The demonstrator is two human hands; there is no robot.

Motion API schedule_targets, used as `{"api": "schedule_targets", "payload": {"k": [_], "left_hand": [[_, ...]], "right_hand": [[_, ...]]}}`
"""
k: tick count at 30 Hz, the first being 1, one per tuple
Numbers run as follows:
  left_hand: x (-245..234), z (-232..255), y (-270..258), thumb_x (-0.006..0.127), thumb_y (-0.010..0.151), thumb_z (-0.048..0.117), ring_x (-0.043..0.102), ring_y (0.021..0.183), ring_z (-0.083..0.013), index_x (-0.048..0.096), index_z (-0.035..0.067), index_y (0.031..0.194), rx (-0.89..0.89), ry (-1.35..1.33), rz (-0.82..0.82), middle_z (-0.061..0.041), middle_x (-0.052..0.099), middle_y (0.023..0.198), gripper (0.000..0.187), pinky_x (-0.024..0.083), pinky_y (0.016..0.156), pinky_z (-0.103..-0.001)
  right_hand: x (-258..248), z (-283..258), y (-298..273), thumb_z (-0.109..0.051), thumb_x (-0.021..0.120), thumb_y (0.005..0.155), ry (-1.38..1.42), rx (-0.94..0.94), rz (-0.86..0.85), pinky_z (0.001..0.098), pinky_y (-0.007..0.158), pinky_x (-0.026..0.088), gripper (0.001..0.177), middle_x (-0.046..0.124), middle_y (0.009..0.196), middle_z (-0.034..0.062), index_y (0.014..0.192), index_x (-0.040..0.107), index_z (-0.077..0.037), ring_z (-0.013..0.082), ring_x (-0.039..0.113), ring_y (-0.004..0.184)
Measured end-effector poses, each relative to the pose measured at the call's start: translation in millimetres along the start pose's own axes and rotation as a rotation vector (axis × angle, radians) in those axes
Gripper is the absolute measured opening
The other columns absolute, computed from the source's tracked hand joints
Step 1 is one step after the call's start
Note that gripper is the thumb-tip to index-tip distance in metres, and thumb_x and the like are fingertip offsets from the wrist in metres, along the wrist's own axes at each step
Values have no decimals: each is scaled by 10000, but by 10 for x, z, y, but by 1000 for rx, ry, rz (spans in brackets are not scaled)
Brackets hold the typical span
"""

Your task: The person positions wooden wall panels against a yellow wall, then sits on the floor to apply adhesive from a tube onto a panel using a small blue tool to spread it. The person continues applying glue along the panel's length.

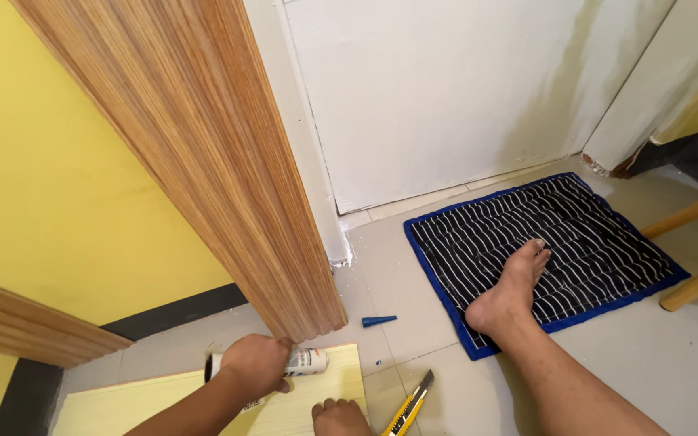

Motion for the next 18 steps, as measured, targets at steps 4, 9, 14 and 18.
{"api": "schedule_targets", "payload": {"k": [4, 9, 14, 18], "left_hand": [[-48, 66, 59, 880, 769, 444, 716, 1004, -288, 665, 67, 1139, 37, 84, -30, -105, 737, 1036, 571, 570, 862, -402], [-30, 144, 155, 877, 778, 435, 711, 1009, -285, 677, 92, 1141, 50, 90, -20, -100, 738, 1033, 537, 564, 869, -404], [-5, 208, 212, 826, 838, 435, 710, 1011, -281, 702, 110, 1139, 38, 81, -14, -101, 739, 1041, 460, 562, 869, -407], [23, 229, 246, 790, 878, 433, 709, 1011, -286, 692, 101, 1158, 60, 120, -37, -103, 734, 1046, 445, 571, 854, -411]], "right_hand": [[-7, 26, 41, -628, 189, 997, -1, -20, -7, 379, 1280, -2, 797, -108, 1727, -91, 1644, -46, -226, 98, -47, 1592], [-8, 9, 46, -629, 191, 985, 9, -7, -14, 386, 1279, 2, 798, -108, 1724, -107, 1639, -50, -241, 92, -39, 1587], [-17, -7, 7, -644, 189, 979, 14, 20, -27, 428, 1277, 6, 806, -113, 1721, -112, 1638, -60, -250, 106, -48, 1586], [-14, -22, -9, -646, 196, 973, 18, 31, -19, 439, 1278, 4, 801, -111, 1720, -127, 1638, -52, -275, 101, -45, 1588]]}}
Point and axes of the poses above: each hand's wrist, its own y-axis towards the middle knuckle, its own x-axis out of the palm, z = x × y, the point moved 1 cm from there along y, towards the middle knuckle
